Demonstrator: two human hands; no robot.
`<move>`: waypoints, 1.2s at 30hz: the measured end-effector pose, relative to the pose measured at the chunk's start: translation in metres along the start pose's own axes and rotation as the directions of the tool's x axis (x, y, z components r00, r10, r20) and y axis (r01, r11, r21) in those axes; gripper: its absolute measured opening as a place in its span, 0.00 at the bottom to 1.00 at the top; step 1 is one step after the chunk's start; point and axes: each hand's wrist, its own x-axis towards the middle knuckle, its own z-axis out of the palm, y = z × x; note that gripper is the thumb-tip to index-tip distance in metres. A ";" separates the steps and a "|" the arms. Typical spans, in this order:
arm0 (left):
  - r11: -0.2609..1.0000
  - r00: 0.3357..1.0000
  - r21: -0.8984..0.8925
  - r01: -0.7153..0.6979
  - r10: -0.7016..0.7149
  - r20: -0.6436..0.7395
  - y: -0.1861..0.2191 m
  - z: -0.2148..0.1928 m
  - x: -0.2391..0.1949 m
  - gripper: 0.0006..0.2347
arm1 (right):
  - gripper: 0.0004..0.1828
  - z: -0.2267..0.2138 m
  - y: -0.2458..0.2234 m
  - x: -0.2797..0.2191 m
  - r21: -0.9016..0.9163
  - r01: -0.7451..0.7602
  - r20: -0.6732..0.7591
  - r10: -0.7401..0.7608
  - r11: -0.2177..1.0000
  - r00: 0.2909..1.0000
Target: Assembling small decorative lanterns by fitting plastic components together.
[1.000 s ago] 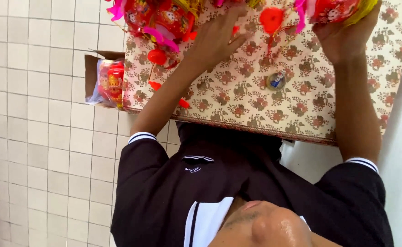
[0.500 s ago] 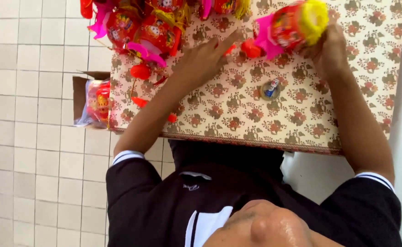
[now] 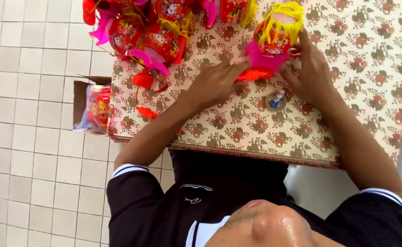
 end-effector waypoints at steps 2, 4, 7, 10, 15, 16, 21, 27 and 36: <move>1.000 0.990 0.025 -0.004 0.008 -0.140 0.001 0.000 -0.002 0.20 | 0.38 -0.002 -0.008 0.001 -0.093 -0.040 -0.091 0.031 0.995 0.995; 0.999 0.988 0.045 0.007 0.000 -0.154 0.002 0.000 -0.005 0.18 | 0.34 -0.004 -0.012 -0.004 -0.157 0.006 -0.161 -0.032 0.988 0.986; 0.989 0.971 0.149 0.001 0.035 -0.235 -0.003 0.003 -0.002 0.16 | 0.21 -0.001 -0.011 0.000 -0.249 0.136 -0.262 -0.202 0.959 0.944; 0.978 0.961 0.207 0.000 0.057 -0.270 0.002 0.005 0.000 0.15 | 0.09 0.003 -0.023 -0.002 -0.250 0.226 -0.279 -0.293 0.941 0.914; 0.978 0.971 0.196 -0.070 0.112 -0.211 0.013 -0.004 -0.001 0.14 | 0.12 0.004 -0.043 -0.001 -0.187 0.261 -0.240 -0.302 0.947 0.922; 0.978 0.964 0.178 -0.107 0.146 -0.223 0.014 -0.003 -0.001 0.15 | 0.14 0.004 -0.045 -0.002 -0.162 0.248 -0.233 -0.281 0.955 0.931; 0.978 0.962 0.099 -0.185 0.201 -0.186 0.022 0.002 -0.001 0.14 | 0.16 0.009 -0.051 -0.002 -0.184 0.274 -0.267 -0.316 0.944 0.910; 0.935 0.895 0.286 -0.211 0.302 -0.327 0.032 -0.019 -0.001 0.10 | 0.26 0.005 -0.062 -0.004 -0.253 0.283 -0.279 -0.349 0.925 0.895; 0.880 0.890 0.434 -0.193 0.343 -0.299 0.034 -0.020 -0.001 0.08 | 0.23 0.006 -0.064 -0.003 -0.220 0.289 -0.308 -0.348 0.932 0.886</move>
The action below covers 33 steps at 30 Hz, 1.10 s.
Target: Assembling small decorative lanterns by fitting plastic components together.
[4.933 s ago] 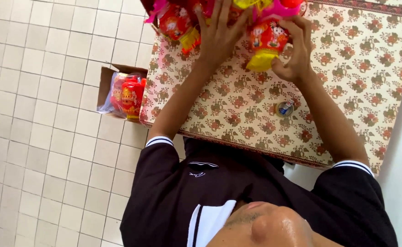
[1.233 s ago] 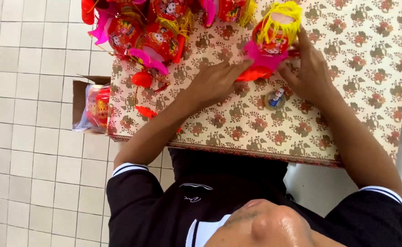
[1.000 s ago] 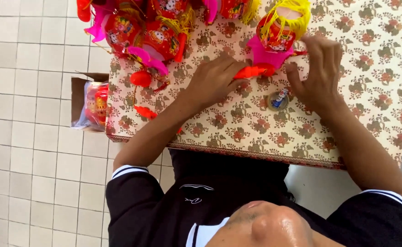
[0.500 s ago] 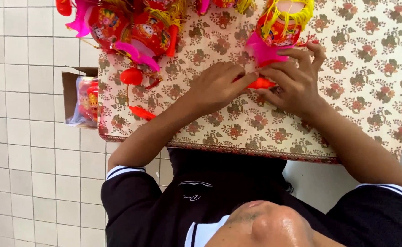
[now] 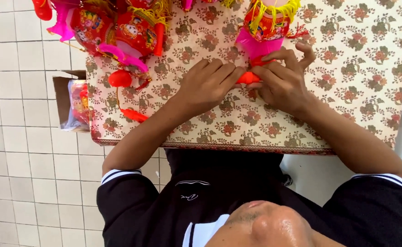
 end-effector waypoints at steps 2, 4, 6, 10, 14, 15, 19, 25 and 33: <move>1.000 0.998 -0.005 0.031 -0.031 0.047 0.002 0.004 -0.004 0.12 | 0.09 0.002 0.001 -0.001 -0.046 0.027 -0.038 -0.029 0.999 0.999; 0.992 0.991 -0.103 0.078 -0.066 0.114 0.000 0.018 -0.011 0.13 | 0.09 0.003 0.004 -0.002 -0.062 0.051 -0.056 -0.055 0.997 0.997; 0.971 0.979 -0.198 0.131 -0.095 0.183 -0.001 0.027 -0.015 0.15 | 0.09 0.002 0.007 -0.003 -0.077 0.076 -0.069 -0.081 0.994 0.994; 0.978 0.980 -0.157 0.138 -0.111 0.164 -0.005 0.025 -0.012 0.20 | 0.10 0.002 0.010 -0.005 -0.097 0.047 -0.042 -0.051 0.994 0.998; 0.994 0.995 -0.040 0.098 -0.097 0.023 -0.010 0.008 -0.007 0.22 | 0.24 0.012 0.015 -0.020 -0.051 -0.056 -0.033 0.055 0.997 0.998; 0.994 0.995 -0.041 0.097 -0.097 0.024 -0.009 0.007 -0.004 0.22 | 0.24 0.010 0.014 -0.017 -0.051 -0.058 -0.032 0.056 0.997 0.998; 0.995 0.991 -0.032 0.097 -0.100 -0.086 -0.009 0.007 0.000 0.15 | 0.27 0.003 0.013 -0.012 0.000 -0.045 -0.002 0.045 0.999 0.999; 0.993 0.992 -0.065 0.102 -0.106 -0.070 -0.014 0.012 -0.004 0.14 | 0.18 0.005 0.014 -0.014 0.010 -0.044 -0.019 0.044 0.999 0.999; 0.984 0.992 -0.134 0.119 -0.125 -0.031 -0.008 0.014 -0.007 0.09 | 0.09 0.002 0.014 -0.013 0.017 -0.042 -0.014 0.042 0.999 0.999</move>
